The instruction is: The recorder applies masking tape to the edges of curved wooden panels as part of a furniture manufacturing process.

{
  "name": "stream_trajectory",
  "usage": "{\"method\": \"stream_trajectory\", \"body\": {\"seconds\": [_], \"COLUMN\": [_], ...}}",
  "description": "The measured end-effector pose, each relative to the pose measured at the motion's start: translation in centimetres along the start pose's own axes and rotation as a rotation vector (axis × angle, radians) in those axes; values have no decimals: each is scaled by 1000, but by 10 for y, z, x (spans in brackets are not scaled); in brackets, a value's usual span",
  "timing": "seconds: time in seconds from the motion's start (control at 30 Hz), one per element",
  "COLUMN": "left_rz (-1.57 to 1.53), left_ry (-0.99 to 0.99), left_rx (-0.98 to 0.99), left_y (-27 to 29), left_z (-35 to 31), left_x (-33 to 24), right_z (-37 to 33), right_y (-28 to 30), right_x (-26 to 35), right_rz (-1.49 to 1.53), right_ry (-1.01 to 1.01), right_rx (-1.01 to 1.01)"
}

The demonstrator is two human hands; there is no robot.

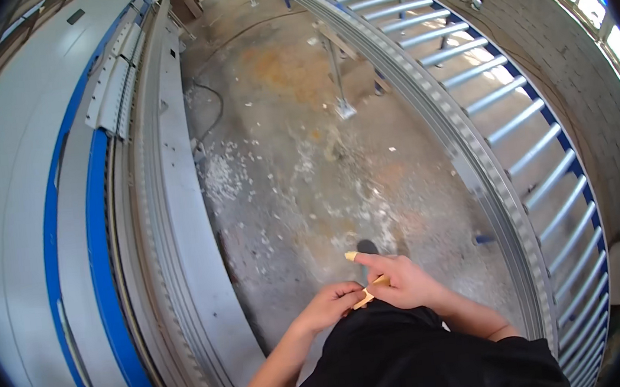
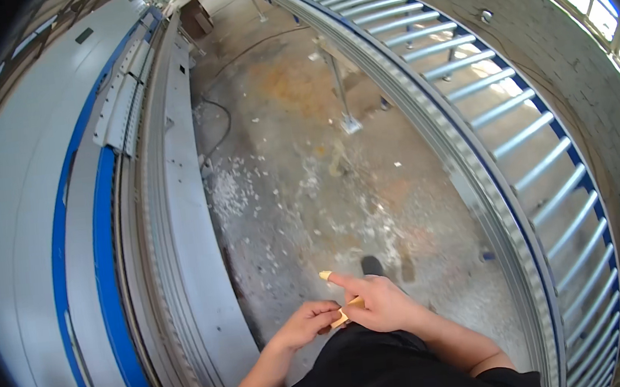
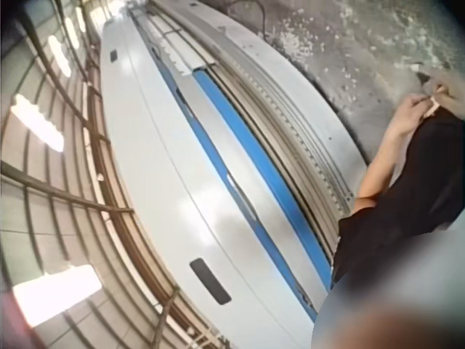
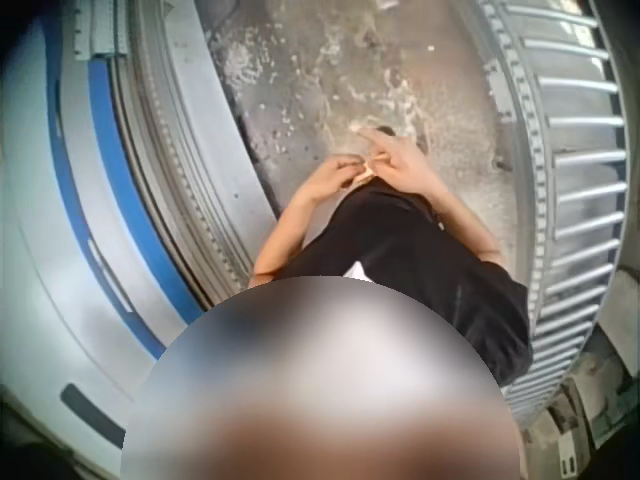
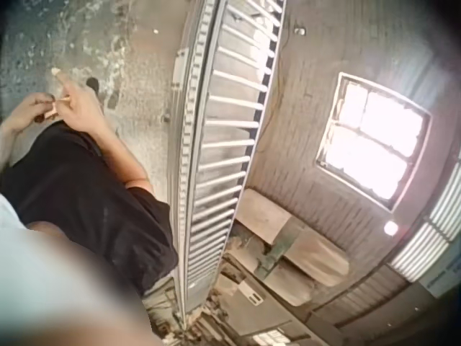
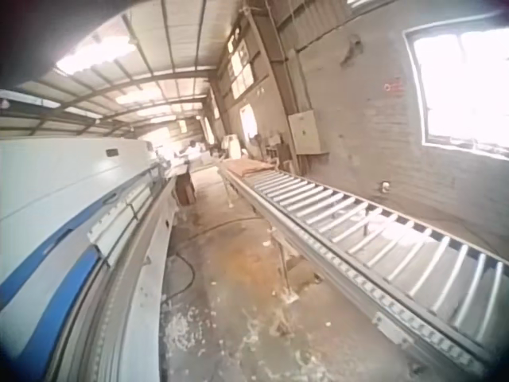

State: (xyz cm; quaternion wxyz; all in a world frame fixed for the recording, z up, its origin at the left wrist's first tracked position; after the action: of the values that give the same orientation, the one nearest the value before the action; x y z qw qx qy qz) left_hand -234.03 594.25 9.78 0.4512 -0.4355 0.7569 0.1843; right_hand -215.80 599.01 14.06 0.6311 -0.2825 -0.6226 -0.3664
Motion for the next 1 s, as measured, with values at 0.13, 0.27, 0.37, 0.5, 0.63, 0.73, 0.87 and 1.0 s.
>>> {"method": "stream_trajectory", "body": {"seconds": [0.13, 0.27, 0.37, 0.5, 0.63, 0.73, 0.87, 1.0], "left_rz": [-218, -230, -298, -317, -325, -216, -137, -165], "left_ry": [-15, -92, -160, -218, -222, -182, -141, -35], "left_rx": [-246, -394, -492, -536, -324, -130, 82, 56], "left_y": [126, 262, 366, 515, 646, 738, 871, 1009], "left_z": [34, 69, 106, 171, 236, 302, 411, 503], "left_x": [-52, -83, -113, -150, -249, -302, -362, -423], "right_z": [175, 353, 481, 647, 788, 881, 1021, 1189], "right_y": [15, 15, 8, 23, 77, 125, 187, 241], "right_x": [4, 0, -19, -28, -32, -47, -90, -113], "right_rz": [-93, -223, -262, -371, -316, -206, -34, 0], "right_ry": [46, 222, 259, 168, 112, 60, -48, -83], "right_rx": [173, 385, 565, 608, 430, 325, 174, 166]}}
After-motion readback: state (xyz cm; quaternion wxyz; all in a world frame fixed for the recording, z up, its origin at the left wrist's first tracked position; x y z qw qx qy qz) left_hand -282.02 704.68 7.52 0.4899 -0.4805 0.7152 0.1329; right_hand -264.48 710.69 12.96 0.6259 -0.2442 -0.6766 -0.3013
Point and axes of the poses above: each hand's wrist, its own z-axis towards the middle knuckle, its own y-axis out of the back of the hand, x = y × z, the point moved 3 cm from there along z, towards the middle knuckle, and after that the axes turned 9 degrees about z, right-handed, at the moved point
